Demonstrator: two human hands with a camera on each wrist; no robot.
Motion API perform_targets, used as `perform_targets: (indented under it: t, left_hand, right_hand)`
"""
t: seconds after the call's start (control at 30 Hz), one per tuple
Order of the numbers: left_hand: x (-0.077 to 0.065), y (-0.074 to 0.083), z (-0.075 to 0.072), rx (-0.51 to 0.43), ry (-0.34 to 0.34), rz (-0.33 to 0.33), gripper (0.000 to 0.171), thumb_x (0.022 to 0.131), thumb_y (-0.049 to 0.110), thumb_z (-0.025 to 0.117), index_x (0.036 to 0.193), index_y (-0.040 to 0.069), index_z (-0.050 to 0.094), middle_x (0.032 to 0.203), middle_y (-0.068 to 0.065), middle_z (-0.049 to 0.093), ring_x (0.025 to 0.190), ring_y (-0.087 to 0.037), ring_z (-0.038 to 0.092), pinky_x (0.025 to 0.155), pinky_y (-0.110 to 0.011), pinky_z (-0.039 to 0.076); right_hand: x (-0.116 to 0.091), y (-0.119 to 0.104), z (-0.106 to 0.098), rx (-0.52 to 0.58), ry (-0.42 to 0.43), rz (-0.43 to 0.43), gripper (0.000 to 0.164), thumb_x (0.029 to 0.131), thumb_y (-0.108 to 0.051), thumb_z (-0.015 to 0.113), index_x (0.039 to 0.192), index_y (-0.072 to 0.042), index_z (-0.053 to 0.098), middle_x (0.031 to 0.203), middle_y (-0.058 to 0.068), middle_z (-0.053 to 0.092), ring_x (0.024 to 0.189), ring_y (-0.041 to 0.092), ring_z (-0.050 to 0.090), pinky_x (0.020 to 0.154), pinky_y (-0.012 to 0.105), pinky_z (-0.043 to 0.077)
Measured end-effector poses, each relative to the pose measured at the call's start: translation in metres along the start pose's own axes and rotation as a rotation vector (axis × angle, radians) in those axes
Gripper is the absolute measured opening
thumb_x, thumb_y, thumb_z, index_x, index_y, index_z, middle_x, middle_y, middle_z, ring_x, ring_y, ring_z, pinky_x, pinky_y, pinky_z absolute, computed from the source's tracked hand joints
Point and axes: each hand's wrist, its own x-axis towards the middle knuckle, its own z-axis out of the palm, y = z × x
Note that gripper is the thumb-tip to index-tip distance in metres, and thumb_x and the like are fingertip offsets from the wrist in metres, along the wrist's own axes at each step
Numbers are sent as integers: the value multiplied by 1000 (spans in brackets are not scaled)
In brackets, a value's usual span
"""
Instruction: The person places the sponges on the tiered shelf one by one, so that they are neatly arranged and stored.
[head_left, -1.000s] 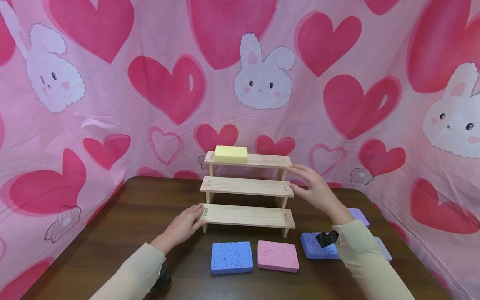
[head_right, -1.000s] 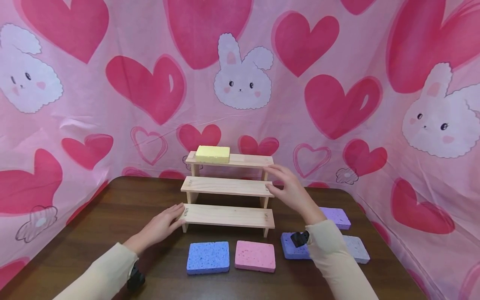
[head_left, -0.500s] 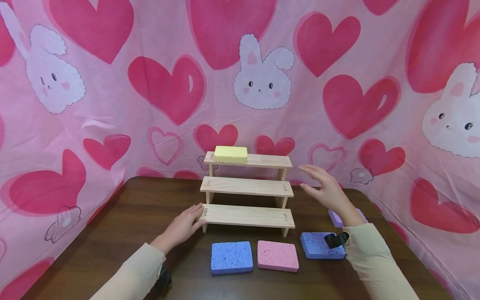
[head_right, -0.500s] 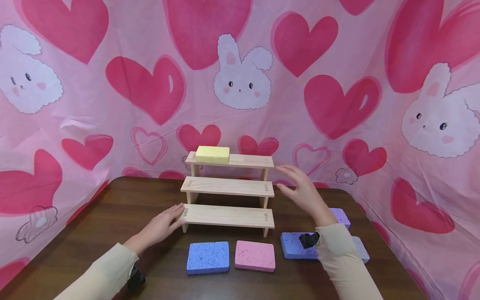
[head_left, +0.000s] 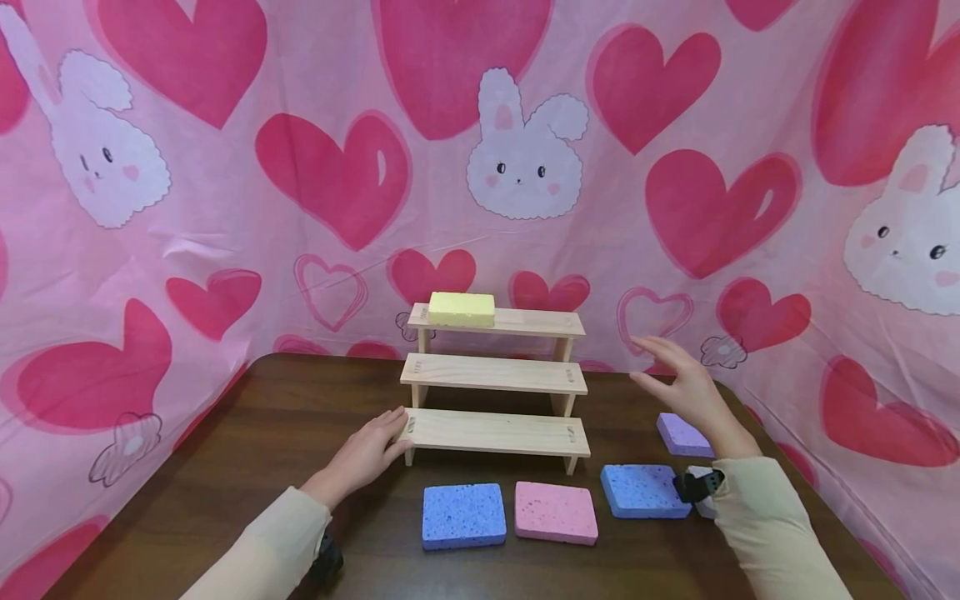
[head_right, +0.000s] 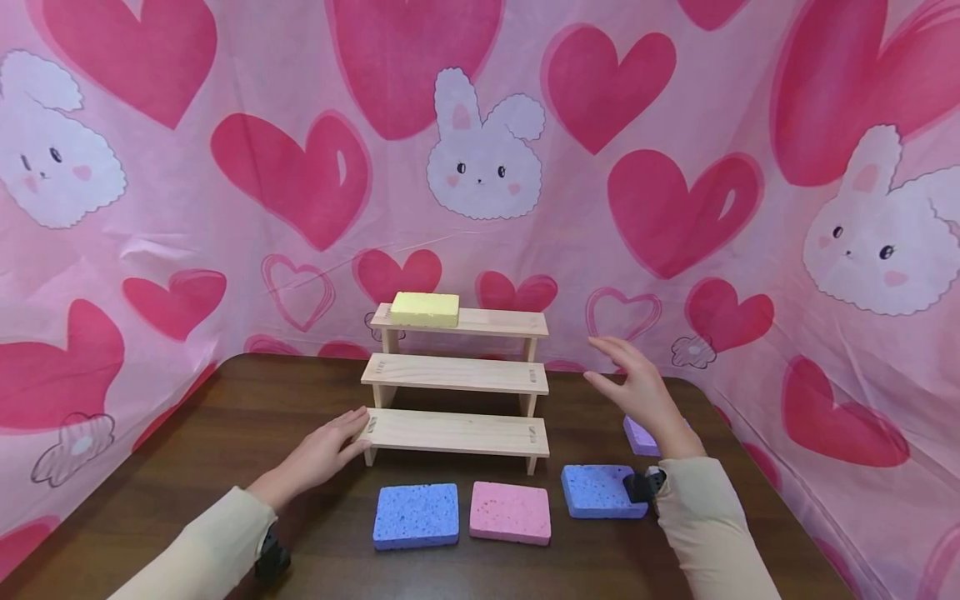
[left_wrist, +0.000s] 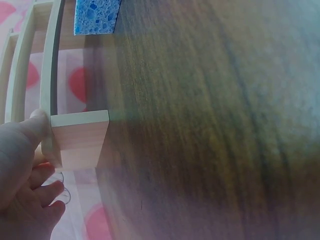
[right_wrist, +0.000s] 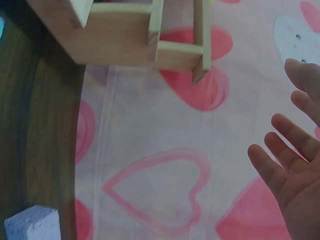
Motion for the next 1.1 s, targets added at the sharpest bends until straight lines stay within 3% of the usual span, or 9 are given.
perform_targets:
  t: [0.3,0.37,0.5,0.53,0.6,0.73,0.97,1.1]
  left_hand:
    - [0,0,0,-2,-2,-6,57,87,28,63,135,1,45,140,-16,39,129,-35,33,99,-51,32]
    - [0,0,0,-3,-2,-10,58,87,29,63,135,2,45,140,-16,39,129,-35,33,99,-51,32]
    - [0,0,1,-1,-2,-13,57,87,29,63,135,2,45,140,-16,39,129,-35,33,99,-51,32]
    - [0,0,1,0,-2,-13,57,87,29,63,135,2,45,140,-16,39,129,-35,33,99,-51,32]
    - [0,0,1,2,-2,-12,57,87,28,63,135,1,46,140,-16,39,129,-35,33,99,-51,32]
    - [0,0,1,2,0,-11,57,87,28,63,134,1,46,140,-16,39,129,-35,33,99,-51,32]
    - [0,0,0,0,-4,-13,58,87,29,63,135,2,45,140,-16,39,129,-35,33,99,-51,32]
    - [1,0,1,1,-4,-13,58,87,29,63,135,2,45,141,-15,39,129,-35,33,100,-51,31]
  right_hand:
    - [-14,19,-7,2,-36,87,54,78,-10,73,128,-4,53,125,20,49,114,39,44,86,64,36]
    - [-17,23,-7,-5,-39,94,54,79,-12,73,128,-4,53,125,19,49,112,37,45,88,56,39]
    - [-21,32,-9,-10,-46,103,53,80,-13,73,128,-3,53,123,17,51,109,33,48,91,24,42]
    - [-23,34,-9,-6,-49,108,53,80,-13,73,128,-2,53,123,18,51,109,33,47,91,24,42]
    - [-26,39,-9,2,-58,123,53,80,-13,72,128,0,52,123,20,51,110,35,46,93,30,42]
    - [-34,48,-10,24,-75,168,54,81,-12,71,128,3,49,124,26,48,112,41,43,86,59,39]
    - [-47,62,-13,-9,-118,250,58,82,-17,71,130,4,47,127,29,45,115,47,40,86,61,38]
    - [-54,68,-16,-24,-189,352,64,84,-27,68,133,4,42,131,31,40,118,50,35,87,64,35]
